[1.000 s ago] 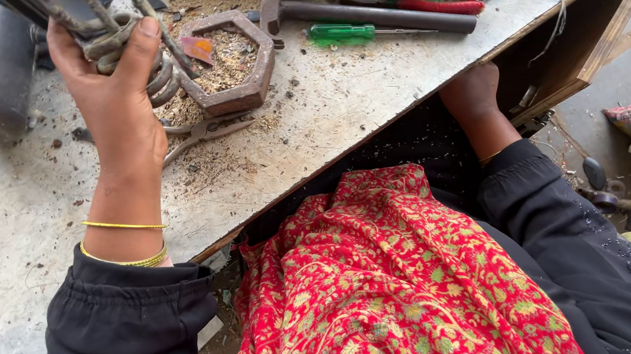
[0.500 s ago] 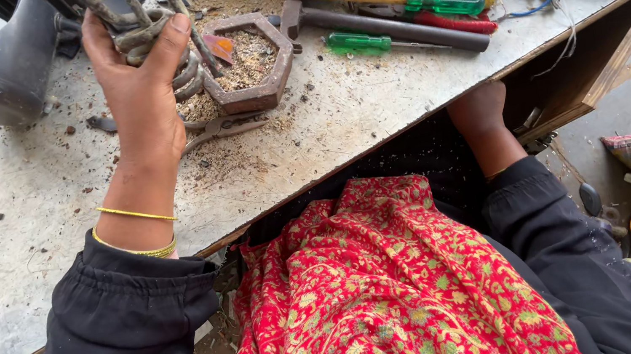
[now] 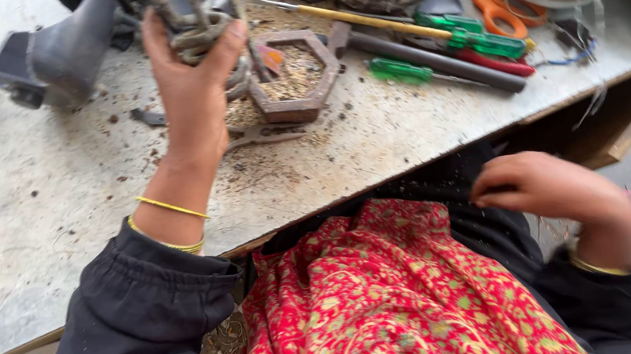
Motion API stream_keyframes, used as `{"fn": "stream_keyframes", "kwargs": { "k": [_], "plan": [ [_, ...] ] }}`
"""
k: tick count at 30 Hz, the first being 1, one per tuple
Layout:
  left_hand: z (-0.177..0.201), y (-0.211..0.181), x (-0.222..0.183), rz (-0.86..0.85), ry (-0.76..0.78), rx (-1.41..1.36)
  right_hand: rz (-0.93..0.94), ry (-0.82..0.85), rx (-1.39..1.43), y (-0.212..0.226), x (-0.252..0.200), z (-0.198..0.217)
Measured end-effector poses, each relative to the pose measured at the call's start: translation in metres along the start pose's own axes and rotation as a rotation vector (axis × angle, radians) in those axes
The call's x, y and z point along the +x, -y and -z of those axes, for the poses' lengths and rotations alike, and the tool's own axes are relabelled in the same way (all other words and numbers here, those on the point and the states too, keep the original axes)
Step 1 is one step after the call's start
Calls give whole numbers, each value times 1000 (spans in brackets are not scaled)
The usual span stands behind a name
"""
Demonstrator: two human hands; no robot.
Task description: The person uses a green screwdriver to adjust and tighten connections on a disassembled electrical motor component. They repeatedly insert and remove a coiled metal spring-like part, aligning it with the motor housing and securing it with the screwdriver.
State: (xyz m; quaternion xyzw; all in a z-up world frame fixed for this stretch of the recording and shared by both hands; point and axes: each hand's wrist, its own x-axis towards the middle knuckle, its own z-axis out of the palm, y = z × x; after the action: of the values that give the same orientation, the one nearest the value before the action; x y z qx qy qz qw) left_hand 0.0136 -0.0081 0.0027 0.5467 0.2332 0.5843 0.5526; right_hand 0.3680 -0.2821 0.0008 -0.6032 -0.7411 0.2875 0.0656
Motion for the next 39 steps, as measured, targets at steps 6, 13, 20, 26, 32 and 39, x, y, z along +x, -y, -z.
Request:
{"fn": "stream_keyframes", "kwargs": {
  "k": [6,13,20,26,32,39],
  "plan": [
    [-7,-11,-8,-24,22,-31,272,-506,-114,101,46,84],
    [-10,-28,-9,-61,58,42,385,-839,-248,74,244,144],
    [-4,-25,-1,-223,68,262,271,-826,-395,57,308,144],
    [-6,-11,-4,-87,97,237,472,-568,-631,72,243,90],
    [-10,-15,-6,48,91,249,366,-580,-592,65,198,102],
    [-9,-17,-8,-5,124,101,162,-657,-647,24,190,108]
  ]
}}
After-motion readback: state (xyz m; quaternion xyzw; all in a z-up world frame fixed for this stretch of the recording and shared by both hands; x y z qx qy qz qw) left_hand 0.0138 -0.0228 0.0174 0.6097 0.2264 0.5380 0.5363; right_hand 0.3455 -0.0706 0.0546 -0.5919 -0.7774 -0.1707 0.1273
